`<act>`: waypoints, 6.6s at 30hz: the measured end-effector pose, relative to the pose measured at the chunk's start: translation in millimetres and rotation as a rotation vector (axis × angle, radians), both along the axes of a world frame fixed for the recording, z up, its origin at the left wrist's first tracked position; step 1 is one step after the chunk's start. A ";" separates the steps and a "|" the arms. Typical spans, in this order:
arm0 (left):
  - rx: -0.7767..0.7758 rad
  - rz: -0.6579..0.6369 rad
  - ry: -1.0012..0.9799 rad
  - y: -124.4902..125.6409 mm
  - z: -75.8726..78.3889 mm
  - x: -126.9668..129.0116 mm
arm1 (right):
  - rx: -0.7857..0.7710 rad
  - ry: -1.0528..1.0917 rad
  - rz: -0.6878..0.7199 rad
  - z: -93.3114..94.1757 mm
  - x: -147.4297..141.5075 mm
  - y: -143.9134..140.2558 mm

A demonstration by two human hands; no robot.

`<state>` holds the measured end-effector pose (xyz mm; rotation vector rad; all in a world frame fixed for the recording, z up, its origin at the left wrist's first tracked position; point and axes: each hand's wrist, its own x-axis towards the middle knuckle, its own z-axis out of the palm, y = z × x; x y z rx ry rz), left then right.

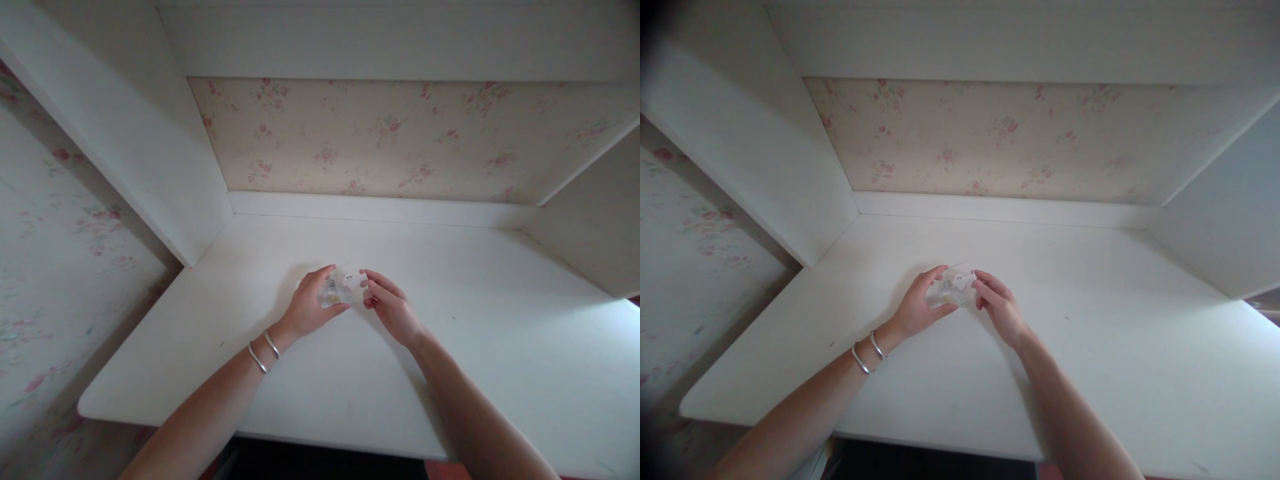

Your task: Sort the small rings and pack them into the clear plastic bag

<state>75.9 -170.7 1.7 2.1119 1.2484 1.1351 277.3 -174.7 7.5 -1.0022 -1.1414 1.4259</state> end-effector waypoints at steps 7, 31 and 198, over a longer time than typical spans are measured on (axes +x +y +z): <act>-0.048 -0.038 -0.007 9.1 -5.9 -5.7 | 0.157 -0.457 -0.118 -11.4 4.5 7.6; -0.364 -0.157 -0.165 24.1 -26.0 -10.6 | 0.485 -1.238 -0.024 -25.2 1.9 5.8; -0.694 -0.409 -0.321 15.8 -1.3 -11.8 | -0.133 -0.089 0.012 -10.3 -4.6 0.4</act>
